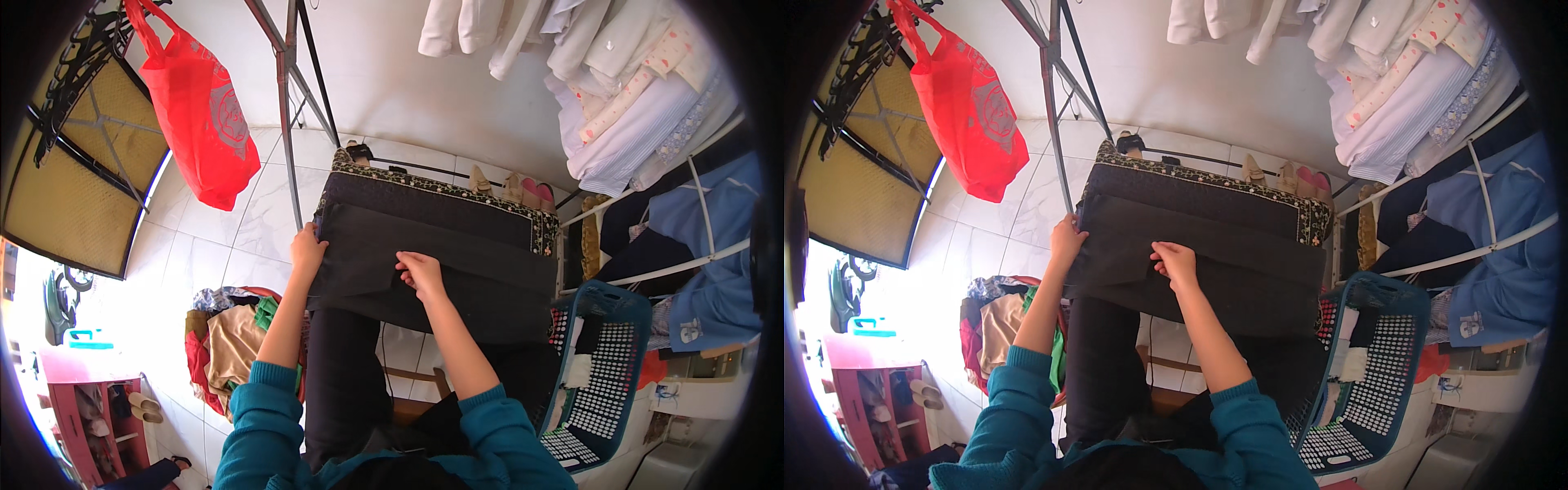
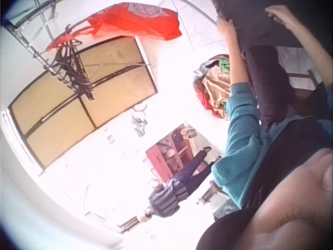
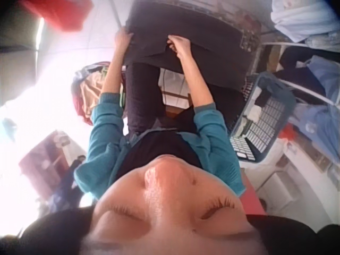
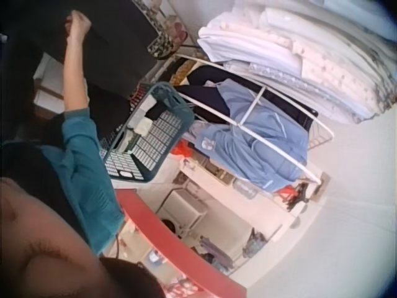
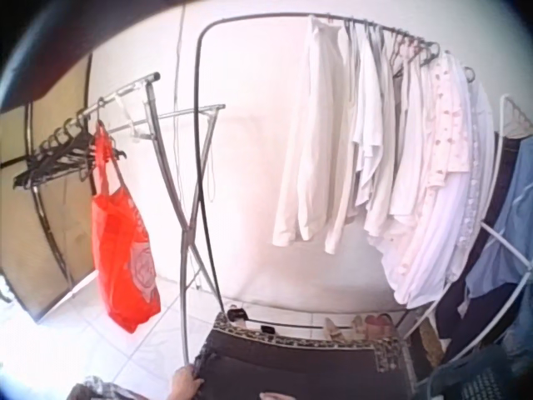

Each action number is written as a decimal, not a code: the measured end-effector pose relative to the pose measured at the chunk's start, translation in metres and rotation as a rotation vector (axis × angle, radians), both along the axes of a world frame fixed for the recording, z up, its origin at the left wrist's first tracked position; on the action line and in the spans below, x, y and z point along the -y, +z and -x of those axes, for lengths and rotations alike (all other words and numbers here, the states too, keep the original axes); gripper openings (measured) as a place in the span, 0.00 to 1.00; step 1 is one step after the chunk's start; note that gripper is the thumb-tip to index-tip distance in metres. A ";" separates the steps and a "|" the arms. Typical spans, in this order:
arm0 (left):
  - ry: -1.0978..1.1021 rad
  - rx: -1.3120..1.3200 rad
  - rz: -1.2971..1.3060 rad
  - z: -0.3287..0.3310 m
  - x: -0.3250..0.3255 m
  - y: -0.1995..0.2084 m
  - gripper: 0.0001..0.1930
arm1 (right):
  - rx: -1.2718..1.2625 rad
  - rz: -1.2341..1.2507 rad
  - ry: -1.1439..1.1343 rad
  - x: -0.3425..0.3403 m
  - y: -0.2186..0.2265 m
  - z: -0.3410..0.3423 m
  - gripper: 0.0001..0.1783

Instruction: The person picks up a pair of black pants, spreads them on a padded surface, folds them into a small bundle by hand, and places them into a laundry basket. Next, they take a tan dress, lay it flat, fold the sides and bottom into a rectangle, roll it up, and place it in the same basket.

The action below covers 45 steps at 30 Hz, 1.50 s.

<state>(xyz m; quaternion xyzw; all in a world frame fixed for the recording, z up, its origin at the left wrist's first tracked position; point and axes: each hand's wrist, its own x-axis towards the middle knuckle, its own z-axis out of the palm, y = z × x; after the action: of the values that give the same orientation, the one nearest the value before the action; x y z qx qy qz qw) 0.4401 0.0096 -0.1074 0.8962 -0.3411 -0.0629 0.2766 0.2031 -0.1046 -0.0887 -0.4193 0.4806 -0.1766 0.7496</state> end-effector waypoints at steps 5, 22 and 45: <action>0.006 -0.310 -0.160 -0.018 0.006 -0.006 0.16 | 0.174 -0.534 -0.031 0.003 -0.002 -0.001 0.10; 0.010 -0.143 -0.495 -0.007 0.031 0.019 0.15 | 0.364 -0.513 0.063 0.005 0.010 -0.009 0.11; 0.099 -1.239 0.630 -0.004 0.019 0.077 0.10 | 0.519 -0.376 -0.073 -0.001 0.026 -0.008 0.08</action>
<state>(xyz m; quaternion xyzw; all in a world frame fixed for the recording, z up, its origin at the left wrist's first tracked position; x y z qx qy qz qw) 0.4443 -0.0097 -0.0307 0.5866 -0.0809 -0.4481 0.6697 0.2115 -0.1034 -0.0623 -0.1970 0.3123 -0.2126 0.9047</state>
